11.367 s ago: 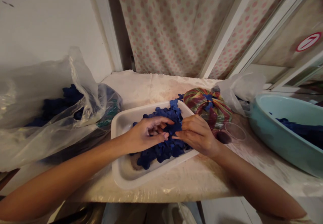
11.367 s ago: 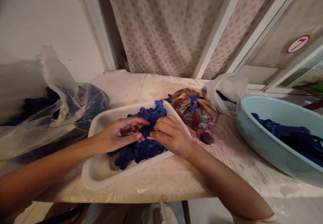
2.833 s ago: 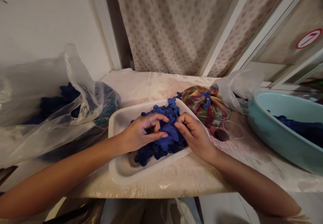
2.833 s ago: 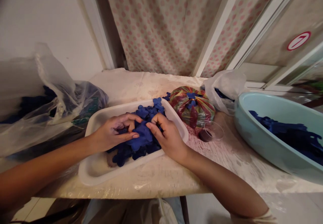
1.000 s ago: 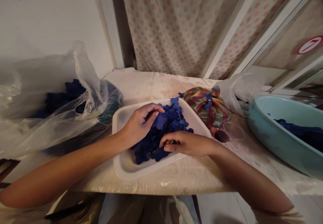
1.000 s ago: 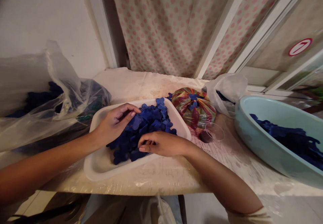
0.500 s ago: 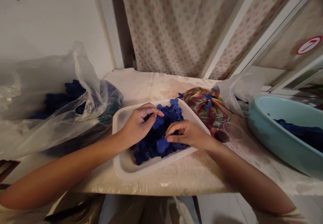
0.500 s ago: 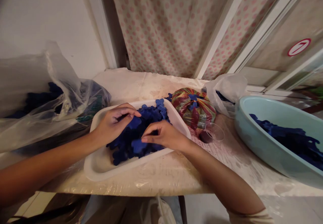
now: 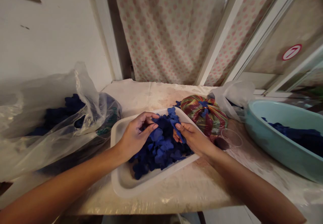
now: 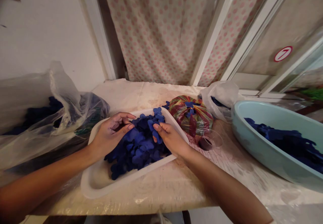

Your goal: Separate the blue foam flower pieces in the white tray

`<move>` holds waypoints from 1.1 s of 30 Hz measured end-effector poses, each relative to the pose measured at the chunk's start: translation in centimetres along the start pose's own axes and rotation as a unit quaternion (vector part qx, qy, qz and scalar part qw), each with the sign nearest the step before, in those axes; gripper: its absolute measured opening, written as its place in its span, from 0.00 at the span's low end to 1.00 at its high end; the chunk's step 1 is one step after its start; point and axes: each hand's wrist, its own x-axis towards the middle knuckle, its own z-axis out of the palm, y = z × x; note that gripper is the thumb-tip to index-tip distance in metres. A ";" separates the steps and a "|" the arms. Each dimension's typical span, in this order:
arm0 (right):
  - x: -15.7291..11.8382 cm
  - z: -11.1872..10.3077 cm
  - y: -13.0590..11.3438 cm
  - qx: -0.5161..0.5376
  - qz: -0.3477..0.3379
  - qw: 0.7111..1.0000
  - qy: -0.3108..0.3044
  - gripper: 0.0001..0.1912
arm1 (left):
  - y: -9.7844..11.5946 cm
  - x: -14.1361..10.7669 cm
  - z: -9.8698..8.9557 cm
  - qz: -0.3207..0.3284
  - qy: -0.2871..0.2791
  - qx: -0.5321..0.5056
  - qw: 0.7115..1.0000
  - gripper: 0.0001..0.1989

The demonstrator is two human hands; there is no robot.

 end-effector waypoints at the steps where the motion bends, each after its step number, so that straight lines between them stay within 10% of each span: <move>1: 0.0 0.0 0.2 0.010 -0.002 1.000 0.003 0.25 | 0.1 0.0 0.0 -0.006 -0.005 0.002 1.000 0.08; 18: -0.3 0.4 -1.2 0.057 0.065 0.993 -0.079 0.22 | 0.4 -0.3 0.1 -0.020 -0.220 0.117 0.968 0.12; 33: -0.4 0.2 -1.6 0.029 0.033 0.997 -0.065 0.20 | -0.4 -0.7 0.2 -0.039 -0.179 0.152 0.971 0.17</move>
